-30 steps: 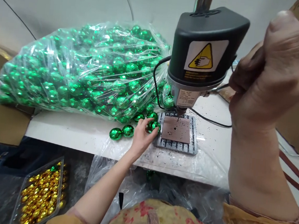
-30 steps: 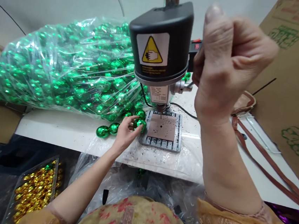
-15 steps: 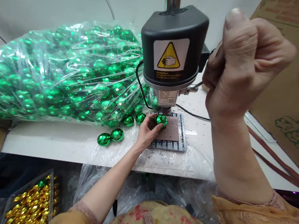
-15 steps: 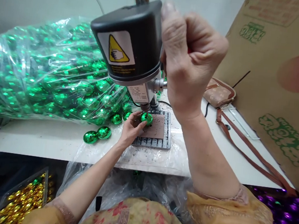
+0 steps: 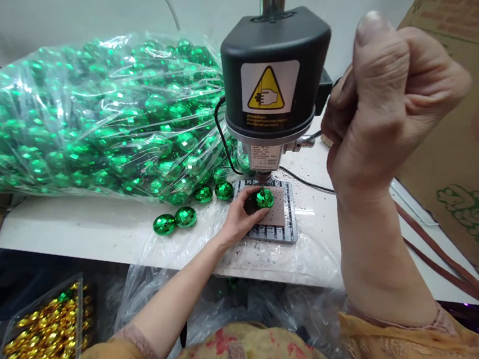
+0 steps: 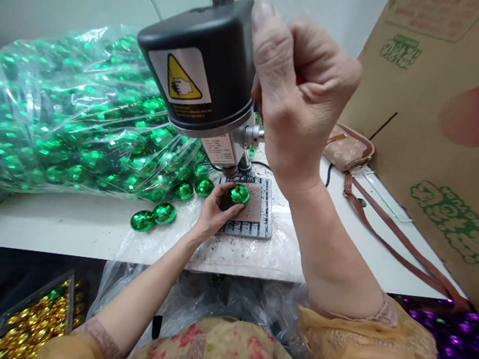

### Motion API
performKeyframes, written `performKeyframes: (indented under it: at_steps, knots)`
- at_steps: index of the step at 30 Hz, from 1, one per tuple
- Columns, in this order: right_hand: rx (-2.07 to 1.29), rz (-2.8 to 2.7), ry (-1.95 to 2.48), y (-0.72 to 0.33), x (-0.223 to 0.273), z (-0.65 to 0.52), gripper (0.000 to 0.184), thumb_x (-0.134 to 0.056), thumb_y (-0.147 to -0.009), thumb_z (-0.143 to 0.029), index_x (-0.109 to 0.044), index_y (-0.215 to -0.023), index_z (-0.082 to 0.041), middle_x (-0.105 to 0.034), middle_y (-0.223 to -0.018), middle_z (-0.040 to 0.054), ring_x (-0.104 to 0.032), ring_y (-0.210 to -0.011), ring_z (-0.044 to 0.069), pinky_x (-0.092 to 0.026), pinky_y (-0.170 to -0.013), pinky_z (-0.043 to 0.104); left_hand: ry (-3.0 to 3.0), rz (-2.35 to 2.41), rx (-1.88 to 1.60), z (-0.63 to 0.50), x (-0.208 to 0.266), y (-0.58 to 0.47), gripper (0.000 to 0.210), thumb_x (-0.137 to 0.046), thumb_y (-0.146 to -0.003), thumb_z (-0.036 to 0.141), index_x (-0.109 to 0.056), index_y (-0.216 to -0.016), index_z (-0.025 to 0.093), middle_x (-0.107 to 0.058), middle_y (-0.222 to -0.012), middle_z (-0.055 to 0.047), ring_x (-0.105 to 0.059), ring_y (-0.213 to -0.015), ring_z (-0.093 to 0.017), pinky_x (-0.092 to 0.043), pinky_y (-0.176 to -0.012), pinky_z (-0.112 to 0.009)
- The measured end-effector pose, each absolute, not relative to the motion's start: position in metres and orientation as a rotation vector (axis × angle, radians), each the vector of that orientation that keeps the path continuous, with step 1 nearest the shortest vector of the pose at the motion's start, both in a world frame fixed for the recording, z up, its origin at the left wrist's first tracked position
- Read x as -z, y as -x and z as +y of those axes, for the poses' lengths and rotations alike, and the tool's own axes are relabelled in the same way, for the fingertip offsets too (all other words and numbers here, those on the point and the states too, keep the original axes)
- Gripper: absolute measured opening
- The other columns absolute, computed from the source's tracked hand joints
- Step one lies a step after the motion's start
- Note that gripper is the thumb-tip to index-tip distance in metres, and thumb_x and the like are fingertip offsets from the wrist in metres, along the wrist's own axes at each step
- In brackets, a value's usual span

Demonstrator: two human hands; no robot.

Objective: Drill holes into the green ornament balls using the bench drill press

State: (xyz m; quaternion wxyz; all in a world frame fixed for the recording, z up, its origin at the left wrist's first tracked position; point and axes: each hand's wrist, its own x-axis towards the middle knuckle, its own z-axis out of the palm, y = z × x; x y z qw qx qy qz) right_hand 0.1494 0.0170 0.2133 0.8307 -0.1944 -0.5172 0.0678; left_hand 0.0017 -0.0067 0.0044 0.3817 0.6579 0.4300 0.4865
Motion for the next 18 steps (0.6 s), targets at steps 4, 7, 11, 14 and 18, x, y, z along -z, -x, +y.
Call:
performKeyframes:
  at_steps: [4,7,11,14,18]
  knots:
    - [-0.138,-1.098,0.372,-0.151,-0.210,0.024,0.050,-0.070,-0.076,-0.044,-0.036,-0.051,-0.019,-0.035,-0.042,-0.0058,-0.026,-0.035,0.005,-0.020,-0.042,0.029,-1.683,1.056,-1.237,-0.009,-0.006,0.000,0.050,-0.078,-0.079,0.037,-0.057,-0.121,0.021,-0.065,-0.121,-0.009,-0.063,-0.115,-0.023,-0.049,-0.103,-0.039]
    - [-0.109,-1.076,0.378,-0.150,-0.207,0.026,0.052,-0.069,-0.079,-0.046,-0.035,-0.051,-0.019,-0.034,-0.043,-0.0060,-0.025,-0.036,0.005,-0.019,-0.043,0.029,-1.699,1.049,-1.218,-0.008,-0.005,0.002,0.051,-0.078,-0.079,0.036,-0.057,-0.123,0.021,-0.064,-0.122,-0.009,-0.062,-0.116,-0.023,-0.048,-0.104,-0.039]
    - [-0.080,-1.021,0.417,-0.145,-0.200,0.012,0.047,-0.059,-0.089,-0.016,-0.031,-0.052,-0.019,-0.031,-0.044,-0.0058,-0.030,-0.040,0.005,-0.019,-0.047,0.028,-1.708,1.044,-1.217,-0.007,-0.003,0.003,0.051,-0.078,-0.080,0.037,-0.057,-0.123,0.021,-0.064,-0.123,-0.009,-0.062,-0.116,-0.023,-0.048,-0.105,-0.038]
    - [-0.096,-1.022,0.503,-0.144,-0.192,-0.004,0.045,-0.056,-0.086,-0.010,-0.032,-0.049,-0.018,-0.032,-0.044,-0.0052,-0.034,-0.041,0.006,-0.021,-0.048,0.029,-1.708,1.024,-1.215,-0.006,-0.001,0.003,0.051,-0.077,-0.080,0.036,-0.056,-0.124,0.022,-0.063,-0.124,-0.009,-0.061,-0.117,-0.023,-0.047,-0.106,-0.038]
    - [-0.100,-1.082,0.525,-0.149,-0.177,-0.015,0.052,-0.061,-0.088,-0.023,-0.026,-0.049,-0.018,-0.029,-0.044,-0.0048,-0.033,-0.041,0.006,-0.025,-0.046,0.029,-1.707,1.001,-1.221,-0.006,0.001,0.003,0.052,-0.078,-0.081,0.037,-0.055,-0.125,0.022,-0.062,-0.124,-0.009,-0.060,-0.119,-0.023,-0.046,-0.107,-0.039]
